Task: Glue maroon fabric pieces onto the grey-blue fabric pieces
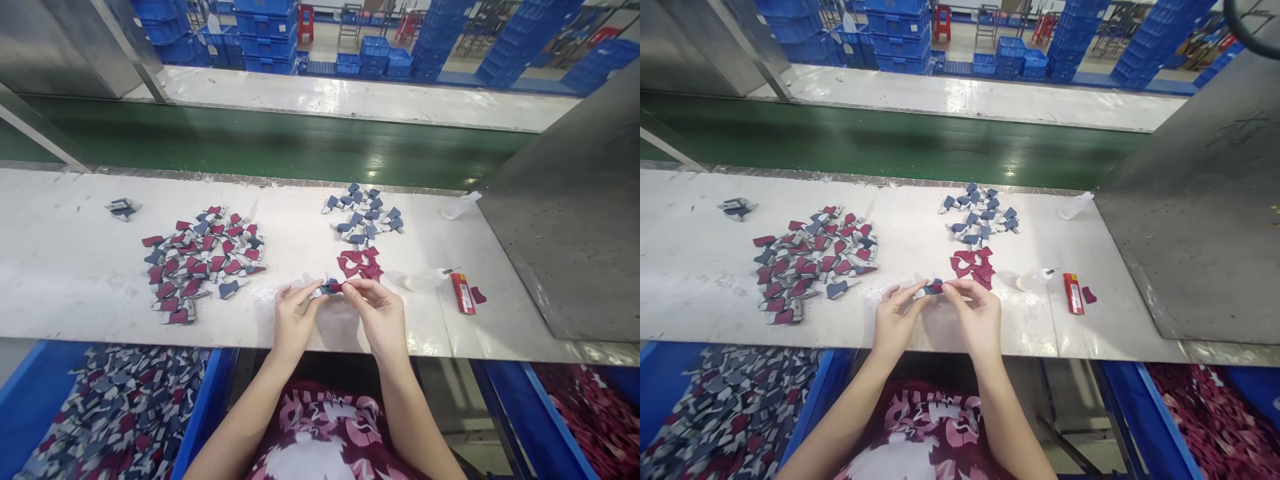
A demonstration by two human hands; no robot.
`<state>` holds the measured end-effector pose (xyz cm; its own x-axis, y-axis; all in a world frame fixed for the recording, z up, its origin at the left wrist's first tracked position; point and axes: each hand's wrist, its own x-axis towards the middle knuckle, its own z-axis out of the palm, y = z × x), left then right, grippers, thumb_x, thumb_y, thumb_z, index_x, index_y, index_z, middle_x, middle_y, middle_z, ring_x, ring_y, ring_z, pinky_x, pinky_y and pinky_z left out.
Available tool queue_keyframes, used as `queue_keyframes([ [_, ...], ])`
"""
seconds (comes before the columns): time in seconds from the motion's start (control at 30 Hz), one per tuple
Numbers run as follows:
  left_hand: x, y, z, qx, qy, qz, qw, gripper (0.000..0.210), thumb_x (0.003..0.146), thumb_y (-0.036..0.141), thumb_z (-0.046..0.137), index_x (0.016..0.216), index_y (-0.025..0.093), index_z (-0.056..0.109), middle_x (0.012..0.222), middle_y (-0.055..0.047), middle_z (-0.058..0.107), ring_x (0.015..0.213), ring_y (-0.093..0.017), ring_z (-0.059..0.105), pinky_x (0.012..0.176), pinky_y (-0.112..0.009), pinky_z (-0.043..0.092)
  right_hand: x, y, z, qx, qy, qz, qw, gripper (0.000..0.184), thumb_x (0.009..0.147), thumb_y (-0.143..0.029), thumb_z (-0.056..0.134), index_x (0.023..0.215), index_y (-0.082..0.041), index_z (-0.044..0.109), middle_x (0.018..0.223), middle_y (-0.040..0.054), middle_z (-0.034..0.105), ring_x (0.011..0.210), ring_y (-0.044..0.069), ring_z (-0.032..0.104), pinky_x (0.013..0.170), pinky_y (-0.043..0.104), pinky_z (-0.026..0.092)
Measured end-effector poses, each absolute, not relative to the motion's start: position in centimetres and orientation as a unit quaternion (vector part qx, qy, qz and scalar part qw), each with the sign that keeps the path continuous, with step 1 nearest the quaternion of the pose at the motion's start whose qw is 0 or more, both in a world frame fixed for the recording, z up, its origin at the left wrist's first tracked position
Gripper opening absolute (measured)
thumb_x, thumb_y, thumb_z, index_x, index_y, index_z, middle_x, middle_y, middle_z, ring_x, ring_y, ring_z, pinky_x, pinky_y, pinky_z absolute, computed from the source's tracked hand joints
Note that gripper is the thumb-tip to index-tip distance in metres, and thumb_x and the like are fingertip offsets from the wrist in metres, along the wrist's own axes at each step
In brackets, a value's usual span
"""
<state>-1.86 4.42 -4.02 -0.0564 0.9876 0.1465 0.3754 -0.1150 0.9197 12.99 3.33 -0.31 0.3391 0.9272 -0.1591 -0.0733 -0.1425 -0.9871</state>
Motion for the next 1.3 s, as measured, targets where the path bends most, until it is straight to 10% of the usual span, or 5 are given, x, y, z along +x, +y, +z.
queue_keyframes([
  [1.3,-0.3,2.9,-0.9,0.468,0.552,0.503,0.472,0.022,0.080,0.031,0.078,0.100,0.022,0.081,0.102,-0.006,0.080,0.097,-0.024,0.074,0.093,-0.037,0.057,12.4,1.6,-0.1,-0.639,-0.526,0.179,0.532,0.018,0.086,-0.041,0.072,0.079,-0.025,0.075,0.081,0.0034,0.066,0.081,0.019,0.060,0.066,0.031,0.046],
])
